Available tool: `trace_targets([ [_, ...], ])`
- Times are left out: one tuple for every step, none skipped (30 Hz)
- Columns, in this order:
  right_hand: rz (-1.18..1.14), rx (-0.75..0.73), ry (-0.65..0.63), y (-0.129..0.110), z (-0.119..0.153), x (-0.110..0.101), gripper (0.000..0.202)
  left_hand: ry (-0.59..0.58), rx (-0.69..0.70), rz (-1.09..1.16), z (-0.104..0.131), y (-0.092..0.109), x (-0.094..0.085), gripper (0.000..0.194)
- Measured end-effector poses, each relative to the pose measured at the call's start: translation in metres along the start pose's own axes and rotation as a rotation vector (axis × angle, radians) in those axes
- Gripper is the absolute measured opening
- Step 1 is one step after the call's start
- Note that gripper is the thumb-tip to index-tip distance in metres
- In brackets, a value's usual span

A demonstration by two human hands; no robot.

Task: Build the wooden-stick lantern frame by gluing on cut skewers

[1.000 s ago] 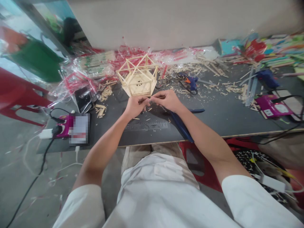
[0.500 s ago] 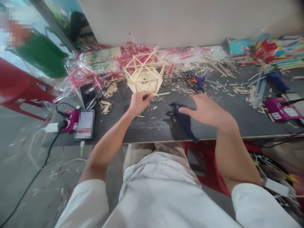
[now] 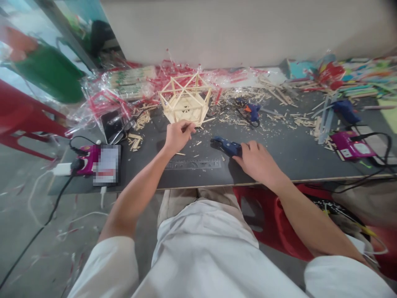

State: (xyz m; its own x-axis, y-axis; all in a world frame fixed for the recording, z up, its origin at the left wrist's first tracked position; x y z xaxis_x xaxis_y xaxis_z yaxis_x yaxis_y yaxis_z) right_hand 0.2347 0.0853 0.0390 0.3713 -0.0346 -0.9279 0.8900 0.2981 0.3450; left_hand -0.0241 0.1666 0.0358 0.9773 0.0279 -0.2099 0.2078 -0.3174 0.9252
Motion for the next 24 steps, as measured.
trace_targets([
  [-0.006,0.006,-0.014,0.0,-0.001,-0.002,0.047,0.003,-0.003,-0.003,0.0,0.001,0.0,0.024],
  [-0.03,0.014,-0.031,0.0,-0.001,-0.003,0.046,0.007,-0.007,-0.004,0.001,0.002,0.0,0.024],
  [-0.078,0.025,-0.056,0.001,-0.002,-0.003,0.044,0.013,-0.009,-0.005,0.001,0.003,0.0,0.023],
  [-0.152,0.038,-0.092,0.003,-0.003,-0.003,0.04,0.019,-0.008,-0.005,0.001,0.003,0.0,0.023],
  [-0.247,0.05,-0.14,0.004,-0.004,-0.003,0.035,0.024,-0.005,-0.004,0.002,0.003,0.001,0.024],
  [-0.353,0.058,-0.19,0.004,-0.005,-0.002,0.028,0.028,-0.001,-0.005,0.002,0.003,0.001,0.025],
  [-0.459,0.061,-0.234,0.003,-0.007,-0.003,0.022,0.032,0.005,-0.008,0.002,0.003,0.001,0.025],
  [-0.555,0.057,-0.265,0.0,-0.008,-0.004,0.017,0.036,0.012,-0.012,0.002,0.003,0.001,0.026],
  [-0.635,0.045,-0.281,-0.004,-0.01,-0.007,0.015,0.04,0.017,-0.017,0.002,0.003,0.001,0.026],
  [-0.695,0.029,-0.283,-0.009,-0.012,-0.01,0.017,0.043,0.019,-0.024,0.002,0.004,0.001,0.026],
  [-0.741,0.011,-0.281,-0.014,-0.014,-0.014,0.02,0.049,0.022,-0.031,0.002,0.004,0.001,0.026],
  [-0.778,-0.004,-0.278,-0.019,-0.016,-0.017,0.023,0.053,0.023,-0.038,0.002,0.005,0.001,0.026],
  [-0.811,-0.017,-0.275,-0.025,-0.018,-0.02,0.026,0.057,0.026,-0.042,0.003,0.007,0.0,0.026],
  [-0.843,-0.026,-0.27,-0.029,-0.019,-0.022,0.028,0.059,0.03,-0.043,0.004,0.008,0.001,0.025],
  [-0.873,-0.032,-0.265,-0.034,-0.02,-0.023,0.03,0.055,0.033,-0.043,0.005,0.01,0.001,0.024],
  [-0.904,-0.035,-0.261,-0.037,-0.021,-0.023,0.031,0.052,0.038,-0.042,0.006,0.011,0.002,0.023],
  [-0.937,-0.035,-0.258,-0.04,-0.021,-0.023,0.032,0.047,0.042,-0.041,0.006,0.012,0.003,0.023],
  [-0.969,-0.029,-0.26,-0.041,-0.021,-0.022,0.032,0.041,0.045,-0.041,0.007,0.013,0.004,0.022],
  [-1.001,-0.016,-0.265,-0.043,-0.021,-0.021,0.031,0.035,0.047,-0.041,0.007,0.013,0.005,0.022],
  [-1.032,0.0,-0.272,-0.043,-0.021,-0.02,0.029,0.027,0.047,-0.042,0.008,0.013,0.007,0.022],
  [-1.061,0.018,-0.279,-0.044,-0.02,-0.018,0.027,0.019,0.047,-0.043,0.008,0.013,0.008,0.023],
  [-1.088,0.034,-0.284,-0.044,-0.02,-0.017,0.025,0.011,0.047,-0.046,0.008,0.012,0.009,0.023],
  [-1.111,0.046,-0.287,-0.044,-0.02,-0.016,0.023,0.002,0.046,-0.049,0.008,0.012,0.011,0.024],
  [-1.13,0.05,-0.287,-0.044,-0.02,-0.015,0.022,-0.003,0.047,-0.052,0.008,0.012,0.011,0.025],
])
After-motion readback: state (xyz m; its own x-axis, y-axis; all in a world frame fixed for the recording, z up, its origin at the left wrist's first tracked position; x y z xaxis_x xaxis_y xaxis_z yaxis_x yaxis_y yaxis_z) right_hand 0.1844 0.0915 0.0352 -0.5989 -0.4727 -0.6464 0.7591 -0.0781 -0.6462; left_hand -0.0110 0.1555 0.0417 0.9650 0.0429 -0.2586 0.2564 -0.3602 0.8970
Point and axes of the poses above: each hand's wrist, its own z-axis away from the middle knuckle, its own x-axis out of the palm, y = z × x, the point moved 7 cm from there along -z, towards the middle knuckle, and after that the axes turned 13 degrees about z, right-handed, at the moved point
